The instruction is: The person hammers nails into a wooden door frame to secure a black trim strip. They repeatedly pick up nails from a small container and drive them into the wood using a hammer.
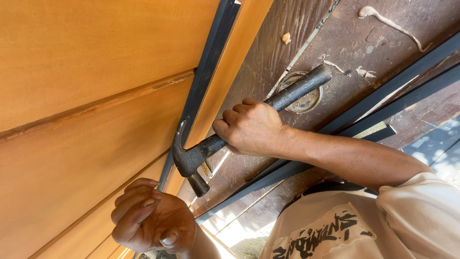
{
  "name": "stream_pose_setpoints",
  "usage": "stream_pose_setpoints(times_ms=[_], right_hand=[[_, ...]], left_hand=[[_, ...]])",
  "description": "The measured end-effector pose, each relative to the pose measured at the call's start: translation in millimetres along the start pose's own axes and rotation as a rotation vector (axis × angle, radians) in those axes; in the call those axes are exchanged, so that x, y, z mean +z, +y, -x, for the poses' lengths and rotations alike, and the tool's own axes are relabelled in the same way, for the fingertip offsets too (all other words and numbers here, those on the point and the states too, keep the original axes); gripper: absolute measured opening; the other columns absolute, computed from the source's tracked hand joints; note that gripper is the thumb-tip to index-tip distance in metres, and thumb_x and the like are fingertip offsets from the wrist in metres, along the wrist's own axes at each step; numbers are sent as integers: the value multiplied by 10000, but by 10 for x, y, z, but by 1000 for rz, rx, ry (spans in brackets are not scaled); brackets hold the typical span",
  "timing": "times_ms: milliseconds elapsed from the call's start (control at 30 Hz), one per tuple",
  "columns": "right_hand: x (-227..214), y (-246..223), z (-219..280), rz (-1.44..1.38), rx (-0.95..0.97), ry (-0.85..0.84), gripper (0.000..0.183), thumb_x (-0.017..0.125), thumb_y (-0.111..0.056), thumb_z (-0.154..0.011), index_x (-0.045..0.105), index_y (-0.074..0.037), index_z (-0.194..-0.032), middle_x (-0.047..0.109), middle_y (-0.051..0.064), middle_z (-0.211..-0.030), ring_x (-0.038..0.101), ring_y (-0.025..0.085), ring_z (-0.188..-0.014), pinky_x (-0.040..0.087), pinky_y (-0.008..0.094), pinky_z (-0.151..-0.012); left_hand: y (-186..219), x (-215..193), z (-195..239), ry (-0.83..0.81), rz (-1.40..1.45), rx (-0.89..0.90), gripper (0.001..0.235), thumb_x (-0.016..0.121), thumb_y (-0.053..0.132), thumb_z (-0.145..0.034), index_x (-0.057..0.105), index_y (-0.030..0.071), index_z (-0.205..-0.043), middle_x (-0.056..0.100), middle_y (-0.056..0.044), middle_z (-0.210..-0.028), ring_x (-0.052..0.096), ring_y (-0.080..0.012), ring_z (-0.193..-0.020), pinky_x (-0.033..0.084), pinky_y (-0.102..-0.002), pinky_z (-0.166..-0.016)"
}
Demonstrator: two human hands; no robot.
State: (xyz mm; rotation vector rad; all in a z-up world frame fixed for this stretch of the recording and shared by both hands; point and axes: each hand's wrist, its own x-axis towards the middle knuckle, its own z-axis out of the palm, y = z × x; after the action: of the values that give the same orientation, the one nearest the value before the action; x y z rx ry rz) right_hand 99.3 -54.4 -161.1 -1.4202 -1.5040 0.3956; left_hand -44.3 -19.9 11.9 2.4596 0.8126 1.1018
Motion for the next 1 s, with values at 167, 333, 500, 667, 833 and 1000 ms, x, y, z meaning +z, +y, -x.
stream_pose_setpoints(times_ms=[167,333,500,667,833,1000], right_hand=[[-32,42,2,-2,3,25,205,729,-247,-743,579,-111,-715,560,29,-625,624,225,-564,514,379,-567],[-42,84,10,-7,10,38,200,725,-249,-744,585,-109,-727,556,26,-626,622,222,-568,512,379,-567],[-5,131,22,-9,11,22,205,722,-259,-750,585,-106,-735,556,27,-629,624,218,-570,516,379,-572],[14,150,43,18,1,43,197,717,-250,-758,580,-110,-734,555,22,-633,627,207,-576,518,366,-567],[22,156,26,25,-11,52,197,712,-251,-766,579,-110,-731,547,20,-623,621,197,-563,515,361,-549],[46,157,26,10,-18,21,215,712,-257,-773,567,-116,-700,539,15,-603,620,202,-555,510,366,-534]], left_hand=[[5,52,-45,-6,15,-3,510,711,527,-933,496,78,-1044,524,-81,-953,533,-206,-797,494,-377,-716],[-15,120,-60,-13,11,15,514,710,530,-937,500,73,-1041,528,-75,-948,535,-207,-811,506,-379,-711],[-82,151,-59,1,4,34,511,704,525,-922,497,68,-1018,519,-77,-923,528,-219,-827,496,-384,-688],[-91,144,-101,19,-1,145,487,659,516,-943,499,59,-992,495,-68,-887,527,-197,-822,520,-388,-661],[-171,-25,-158,-50,-44,182,477,569,521,-996,490,51,-977,456,-90,-919,519,-202,-879,520,-397,-703],[-317,-95,-75,-34,-37,252,499,561,511,-997,517,16,-951,455,-101,-893,524,-201,-836,540,-399,-680]])
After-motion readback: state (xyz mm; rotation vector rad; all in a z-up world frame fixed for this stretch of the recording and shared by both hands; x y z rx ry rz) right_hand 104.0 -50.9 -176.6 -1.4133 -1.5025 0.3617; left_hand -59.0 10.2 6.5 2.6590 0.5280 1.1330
